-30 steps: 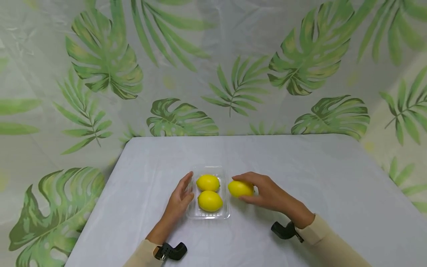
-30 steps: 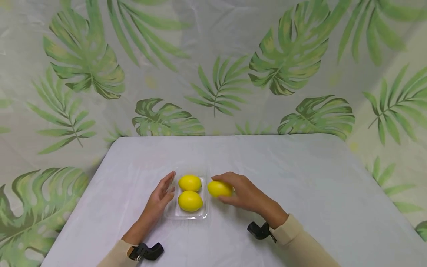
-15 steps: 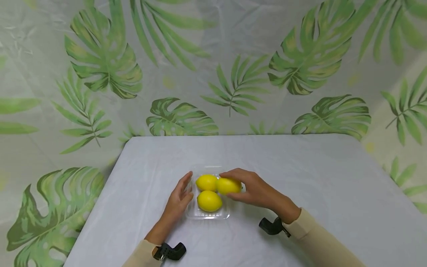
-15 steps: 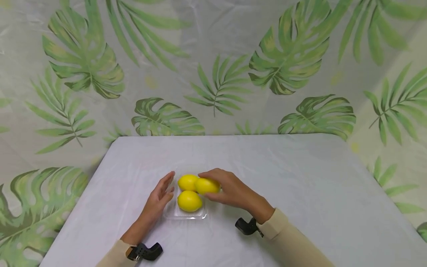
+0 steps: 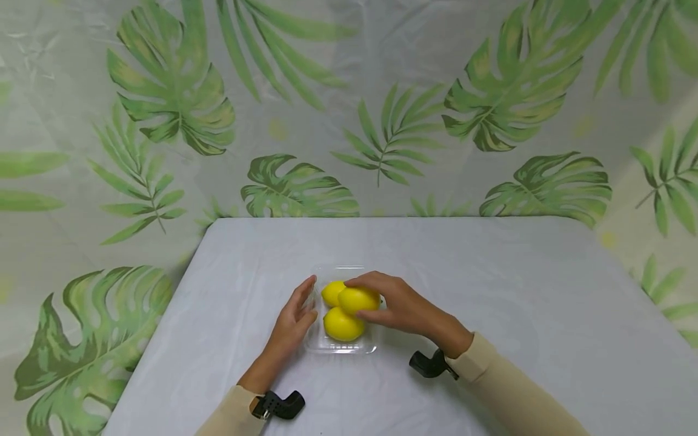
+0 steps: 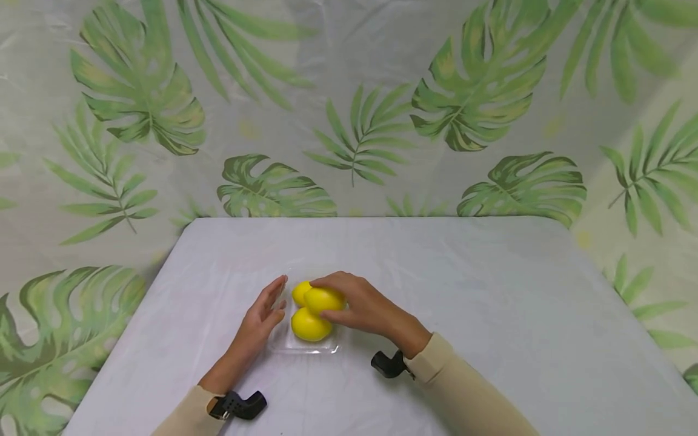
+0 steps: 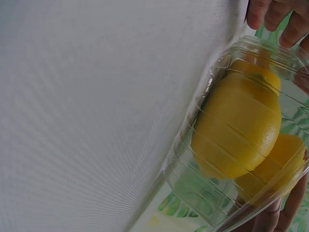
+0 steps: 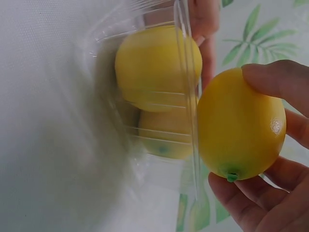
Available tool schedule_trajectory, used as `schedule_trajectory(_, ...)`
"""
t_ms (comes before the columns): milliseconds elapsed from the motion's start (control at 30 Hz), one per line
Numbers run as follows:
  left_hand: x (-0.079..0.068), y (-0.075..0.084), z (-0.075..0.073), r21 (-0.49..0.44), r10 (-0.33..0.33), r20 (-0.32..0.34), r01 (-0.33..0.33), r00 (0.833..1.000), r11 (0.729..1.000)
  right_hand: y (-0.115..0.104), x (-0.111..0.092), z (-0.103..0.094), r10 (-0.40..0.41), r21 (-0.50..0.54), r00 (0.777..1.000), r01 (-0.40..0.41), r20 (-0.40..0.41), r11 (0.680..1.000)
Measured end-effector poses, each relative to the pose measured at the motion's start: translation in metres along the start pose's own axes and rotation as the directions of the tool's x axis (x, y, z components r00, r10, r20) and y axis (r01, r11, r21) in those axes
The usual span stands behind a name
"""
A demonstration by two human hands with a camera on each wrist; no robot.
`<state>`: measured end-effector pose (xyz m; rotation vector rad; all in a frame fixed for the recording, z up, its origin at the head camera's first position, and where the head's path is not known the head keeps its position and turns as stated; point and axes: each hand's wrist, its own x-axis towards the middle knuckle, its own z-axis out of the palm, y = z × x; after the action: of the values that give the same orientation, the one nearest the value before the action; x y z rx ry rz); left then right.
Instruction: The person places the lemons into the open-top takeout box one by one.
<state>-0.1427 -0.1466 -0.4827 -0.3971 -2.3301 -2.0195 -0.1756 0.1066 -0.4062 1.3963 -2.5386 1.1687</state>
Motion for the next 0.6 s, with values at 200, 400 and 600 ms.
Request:
schedule_trajectory(200,0.0027,0.0018,-0.0007,0.023,0.009,0.003,-0.009,1.000,1.000,0.0003,0.0041,0.0040,0.008,0.007,1.000,-0.008,0.003,1.000)
schedule_trajectory(400,0.0024,0.0017,-0.0001,0.015,0.000,0.006,0.000,1.000,1.000,0.0009,0.0067,0.0062,0.034,0.014,0.999,-0.035,0.016,0.999)
schedule_trajectory(600,-0.0002,0.0000,-0.0006,0.022,0.000,-0.005,0.000,1.000,1.000,0.0031,0.0087,0.0101,0.040,0.021,0.999,-0.041,0.017,0.999)
